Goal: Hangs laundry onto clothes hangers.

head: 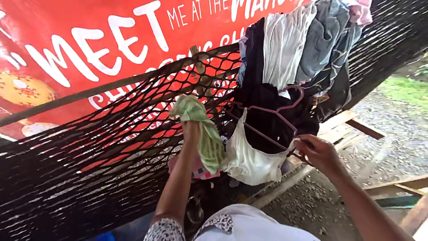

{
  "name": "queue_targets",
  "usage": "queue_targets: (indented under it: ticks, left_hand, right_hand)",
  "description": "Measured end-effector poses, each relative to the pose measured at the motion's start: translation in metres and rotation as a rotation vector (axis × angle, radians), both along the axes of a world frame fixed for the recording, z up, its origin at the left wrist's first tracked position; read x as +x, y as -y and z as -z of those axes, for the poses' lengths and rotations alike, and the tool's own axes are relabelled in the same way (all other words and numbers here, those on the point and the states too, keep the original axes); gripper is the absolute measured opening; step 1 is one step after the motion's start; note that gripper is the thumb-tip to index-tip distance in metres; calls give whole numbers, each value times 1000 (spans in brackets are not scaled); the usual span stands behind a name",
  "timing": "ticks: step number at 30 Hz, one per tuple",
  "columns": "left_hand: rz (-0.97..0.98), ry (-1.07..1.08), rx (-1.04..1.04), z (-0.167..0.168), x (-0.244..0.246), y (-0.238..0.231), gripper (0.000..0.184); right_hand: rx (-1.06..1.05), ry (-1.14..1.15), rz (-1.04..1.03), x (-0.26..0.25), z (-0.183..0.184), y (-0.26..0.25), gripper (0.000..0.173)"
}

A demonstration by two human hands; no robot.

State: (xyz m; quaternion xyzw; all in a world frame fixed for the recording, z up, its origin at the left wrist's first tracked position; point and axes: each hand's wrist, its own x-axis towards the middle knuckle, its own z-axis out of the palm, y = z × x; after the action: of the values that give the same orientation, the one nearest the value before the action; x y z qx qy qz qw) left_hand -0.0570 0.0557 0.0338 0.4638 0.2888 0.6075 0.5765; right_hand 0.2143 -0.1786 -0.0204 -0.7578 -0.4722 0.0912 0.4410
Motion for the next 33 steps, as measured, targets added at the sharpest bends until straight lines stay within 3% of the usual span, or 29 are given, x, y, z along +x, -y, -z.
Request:
queue_targets:
  ticks: [2, 5, 7, 10, 13, 14, 18, 21, 24, 27, 29, 31, 33]
  left_hand:
    - [141, 108, -123, 14, 8, -18, 23]
    - [207, 118, -240, 5, 1, -8, 40]
    - [214, 112, -97, -10, 3, 11, 46]
    - [251, -1, 356, -29, 11, 33, 92]
    - [191, -42, 581, -41, 32, 55, 51]
    - [195, -69, 640, -42, 39, 59, 47]
    - [199, -166, 854, -54, 57, 62, 46]
    - [271, -190, 1002, -78, 58, 65, 50]
    - [188, -202, 1172, -107, 65, 54, 49]
    - [-56, -453, 1182, -121, 77, 7, 59]
    - [-164, -832, 1070, -107, 78, -34, 68]
    - [-54, -1343, 775, -87, 70, -58, 79]
    - [135, -1642, 585, -65, 64, -68, 75]
  right_hand:
    - [-4, 10, -6, -1, 1, -2, 27]
    - [-19, 16, 18, -6, 2, -1, 26]
    - [-36, 6, 38, -9, 5, 0, 27]
    - [-43, 26, 51, -20, 6, -2, 29]
    - [-20, 24, 19, -38, 6, -11, 28]
    - [-16, 21, 4, -44, 7, -14, 27]
    - [-68, -22, -38, -57, 16, -22, 29]
    - [-70, -76, -60, -62, 27, -23, 29]
    - [2, -112, -115, -62, 43, -20, 28]
    - [54, -193, -158, -64, 48, -14, 28]
    - [59, -265, -148, -67, 44, -8, 26]
    - [48, -300, -128, -67, 40, -2, 25]
    - [37, -295, -116, -66, 37, 2, 25]
